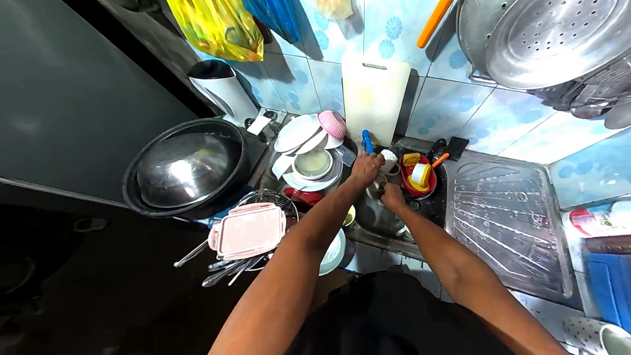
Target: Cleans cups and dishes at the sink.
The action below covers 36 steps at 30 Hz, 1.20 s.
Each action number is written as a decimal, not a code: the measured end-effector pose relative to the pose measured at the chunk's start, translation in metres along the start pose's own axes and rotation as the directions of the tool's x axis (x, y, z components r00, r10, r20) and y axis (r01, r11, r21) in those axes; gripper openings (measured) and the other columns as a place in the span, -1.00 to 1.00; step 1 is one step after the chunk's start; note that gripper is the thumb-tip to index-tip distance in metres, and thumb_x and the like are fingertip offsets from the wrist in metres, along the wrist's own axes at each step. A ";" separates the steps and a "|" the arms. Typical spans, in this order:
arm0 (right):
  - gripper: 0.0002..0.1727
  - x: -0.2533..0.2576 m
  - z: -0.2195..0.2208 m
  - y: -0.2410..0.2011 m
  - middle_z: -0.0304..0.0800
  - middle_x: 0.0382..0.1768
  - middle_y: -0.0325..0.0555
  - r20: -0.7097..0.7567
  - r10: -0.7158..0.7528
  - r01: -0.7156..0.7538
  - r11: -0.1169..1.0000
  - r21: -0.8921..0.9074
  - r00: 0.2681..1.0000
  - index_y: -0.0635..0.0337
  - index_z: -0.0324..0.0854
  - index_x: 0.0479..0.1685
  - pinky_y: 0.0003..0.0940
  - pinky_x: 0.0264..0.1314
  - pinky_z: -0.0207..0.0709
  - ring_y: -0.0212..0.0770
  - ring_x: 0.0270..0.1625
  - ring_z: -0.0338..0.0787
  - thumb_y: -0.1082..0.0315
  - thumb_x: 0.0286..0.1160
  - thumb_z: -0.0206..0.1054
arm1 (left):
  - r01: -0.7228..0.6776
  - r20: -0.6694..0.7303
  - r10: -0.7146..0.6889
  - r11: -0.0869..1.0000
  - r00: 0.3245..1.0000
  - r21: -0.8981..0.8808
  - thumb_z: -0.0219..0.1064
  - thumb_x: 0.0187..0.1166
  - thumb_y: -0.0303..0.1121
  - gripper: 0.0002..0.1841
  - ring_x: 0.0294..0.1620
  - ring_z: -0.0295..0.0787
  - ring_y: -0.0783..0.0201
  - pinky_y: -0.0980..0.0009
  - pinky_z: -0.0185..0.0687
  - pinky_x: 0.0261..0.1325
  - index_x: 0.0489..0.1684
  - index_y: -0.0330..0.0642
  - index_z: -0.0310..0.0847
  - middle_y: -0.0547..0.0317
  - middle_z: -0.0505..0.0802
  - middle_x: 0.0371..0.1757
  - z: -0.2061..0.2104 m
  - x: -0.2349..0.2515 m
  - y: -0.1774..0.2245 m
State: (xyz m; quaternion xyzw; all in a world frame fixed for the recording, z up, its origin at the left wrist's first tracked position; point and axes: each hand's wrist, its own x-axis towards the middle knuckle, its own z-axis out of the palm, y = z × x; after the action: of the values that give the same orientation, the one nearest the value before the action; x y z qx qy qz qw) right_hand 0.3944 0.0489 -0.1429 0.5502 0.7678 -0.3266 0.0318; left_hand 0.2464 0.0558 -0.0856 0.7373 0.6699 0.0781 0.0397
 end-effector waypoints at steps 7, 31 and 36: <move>-0.76 0.001 -0.001 -0.004 0.81 0.07 0.32 -0.037 0.013 -0.011 0.999 0.053 0.999 0.38 0.72 -0.04 0.34 0.24 0.63 0.29 0.22 0.79 0.40 0.42 0.41 | 0.076 0.012 -0.075 0.995 0.997 -0.063 0.02 0.86 -0.18 -0.66 0.19 0.79 -0.15 -0.07 0.68 0.23 0.19 -0.16 0.67 -0.11 0.84 0.08 0.000 -0.001 0.001; -0.66 0.009 0.010 0.008 0.82 0.15 0.22 -0.019 -0.013 0.016 0.989 0.146 1.000 0.18 0.75 0.14 0.27 0.40 0.57 0.21 0.31 0.78 0.24 0.44 0.48 | 0.098 0.182 -0.085 0.993 0.980 -0.067 0.32 0.59 -0.32 -0.69 0.25 0.76 -0.16 -0.22 0.71 0.17 0.25 -0.06 0.73 -0.12 0.75 0.31 -0.048 0.010 -0.005; -0.68 0.009 0.012 0.008 0.82 0.13 0.24 -0.020 -0.044 0.047 0.980 0.194 0.999 0.18 0.75 0.13 0.32 0.38 0.56 0.25 0.29 0.77 0.32 0.41 0.49 | 0.067 0.188 -0.051 0.995 0.981 -0.080 0.32 0.56 -0.40 -0.69 0.28 0.74 -0.20 -0.25 0.69 0.20 0.25 -0.08 0.74 -0.15 0.76 0.29 -0.052 0.008 -0.004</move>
State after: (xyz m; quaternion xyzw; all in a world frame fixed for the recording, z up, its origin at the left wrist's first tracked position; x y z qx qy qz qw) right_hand 0.3943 0.0517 -0.1601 0.5354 0.7450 -0.3963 -0.0353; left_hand 0.2344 0.0617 -0.0346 0.7188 0.6808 0.0365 0.1357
